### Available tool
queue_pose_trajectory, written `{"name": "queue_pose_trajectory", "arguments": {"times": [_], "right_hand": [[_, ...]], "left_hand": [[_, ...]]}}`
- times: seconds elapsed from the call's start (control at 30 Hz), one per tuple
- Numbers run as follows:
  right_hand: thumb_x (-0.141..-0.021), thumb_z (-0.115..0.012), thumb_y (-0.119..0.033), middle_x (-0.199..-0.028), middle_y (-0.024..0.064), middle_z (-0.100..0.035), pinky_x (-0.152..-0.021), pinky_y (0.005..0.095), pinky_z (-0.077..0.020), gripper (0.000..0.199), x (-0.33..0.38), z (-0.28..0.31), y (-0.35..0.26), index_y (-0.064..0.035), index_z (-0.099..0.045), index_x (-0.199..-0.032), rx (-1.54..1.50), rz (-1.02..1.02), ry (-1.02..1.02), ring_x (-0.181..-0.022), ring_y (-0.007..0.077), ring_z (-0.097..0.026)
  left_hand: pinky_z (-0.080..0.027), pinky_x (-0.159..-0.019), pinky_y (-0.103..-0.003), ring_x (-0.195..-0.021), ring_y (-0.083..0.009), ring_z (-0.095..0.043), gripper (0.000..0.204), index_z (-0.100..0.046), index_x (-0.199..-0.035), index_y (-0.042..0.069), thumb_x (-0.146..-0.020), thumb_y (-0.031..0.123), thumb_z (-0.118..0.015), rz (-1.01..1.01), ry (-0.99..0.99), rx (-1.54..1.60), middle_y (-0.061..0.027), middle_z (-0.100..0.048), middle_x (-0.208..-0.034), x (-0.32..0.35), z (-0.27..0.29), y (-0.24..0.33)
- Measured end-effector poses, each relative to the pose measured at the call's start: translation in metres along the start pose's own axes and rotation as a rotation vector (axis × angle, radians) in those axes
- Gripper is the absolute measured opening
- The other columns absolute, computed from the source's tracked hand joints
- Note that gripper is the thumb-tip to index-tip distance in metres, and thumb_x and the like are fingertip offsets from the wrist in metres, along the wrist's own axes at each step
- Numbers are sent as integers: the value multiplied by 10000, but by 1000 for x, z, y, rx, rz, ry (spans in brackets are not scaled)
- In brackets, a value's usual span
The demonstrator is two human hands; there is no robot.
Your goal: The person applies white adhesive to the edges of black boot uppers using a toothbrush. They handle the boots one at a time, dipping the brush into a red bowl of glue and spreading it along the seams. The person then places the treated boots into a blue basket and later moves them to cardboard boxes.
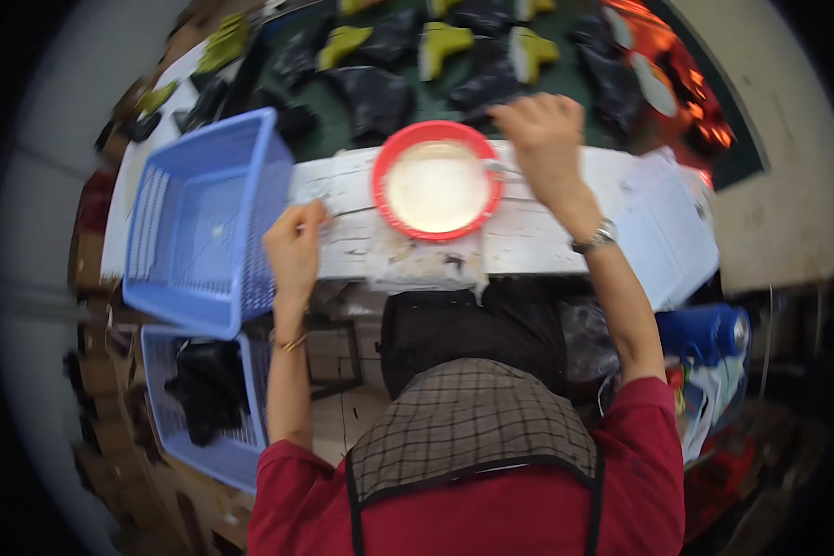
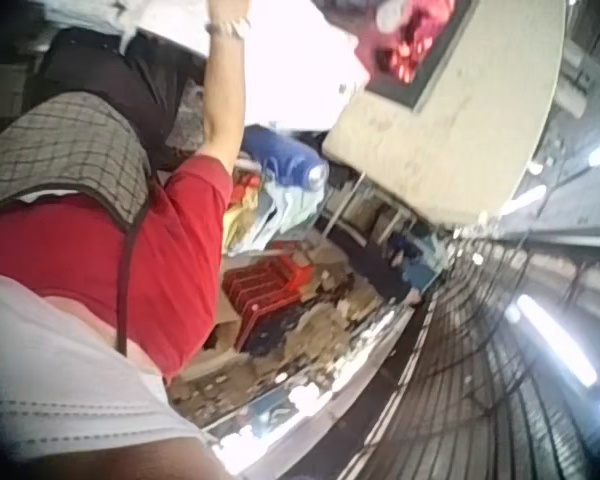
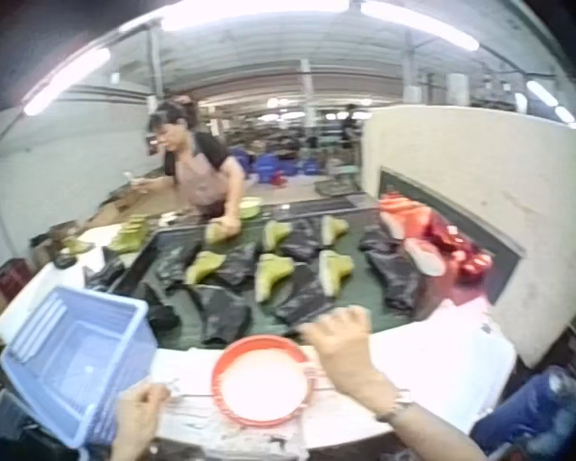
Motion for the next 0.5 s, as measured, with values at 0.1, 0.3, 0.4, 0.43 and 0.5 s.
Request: {"name": "queue_pose_trajectory", "arguments": {"times": [0.1,0.3,0.4,0.43,0.5], "right_hand": [[-893,-638,-171,-743,14,-626,-820,386,-400,105,15,1,12,-105,-684,-825,-155,-156,-20,-748,223,-586],[-944,-640,-207,-819,73,-694,-720,339,-457,243,60,-13,37,-7,-700,-820,-393,-829,-339,-751,193,-631],[-959,-625,-201,-858,80,-693,-792,333,-475,224,94,-35,38,3,-716,-937,-575,-684,-146,-783,205,-604],[-960,-621,-194,-859,77,-690,-790,335,-474,218,107,-41,37,1,-715,-936,-570,-647,-177,-782,207,-597],[-962,-614,-180,-862,72,-684,-788,340,-473,206,124,-49,37,-1,-712,-935,-567,-566,-235,-782,212,-583]], "left_hand": [[-473,-902,-423,-1005,-348,-627,325,-656,-1160,-15,-926,210,-647,-156,96,-269,-222,-652,-1137,-6,-27,-55],[-359,-1022,-523,-1272,-404,-427,528,-550,-1309,-12,-882,267,-686,-72,142,-486,-206,-475,-1392,5,-69,-97],[-384,-1012,-481,-1269,-385,-431,503,-559,-1301,-11,-888,250,-680,-98,126,-501,-206,-482,-1381,4,-74,-94],[-394,-1007,-470,-1250,-384,-450,491,-559,-1300,-13,-892,235,-673,-132,120,-488,-205,-503,-1356,5,-75,-91],[-414,-996,-446,-1212,-381,-488,466,-558,-1299,-18,-902,203,-660,-200,118,-465,-201,-545,-1306,6,-75,-86]]}}
Point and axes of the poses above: each hand's wrist, its own x-axis away from the middle knuckle, its own z-axis out of the back of the hand, y = z × x, the point moved 1 cm from there along -x, towards the middle knuckle
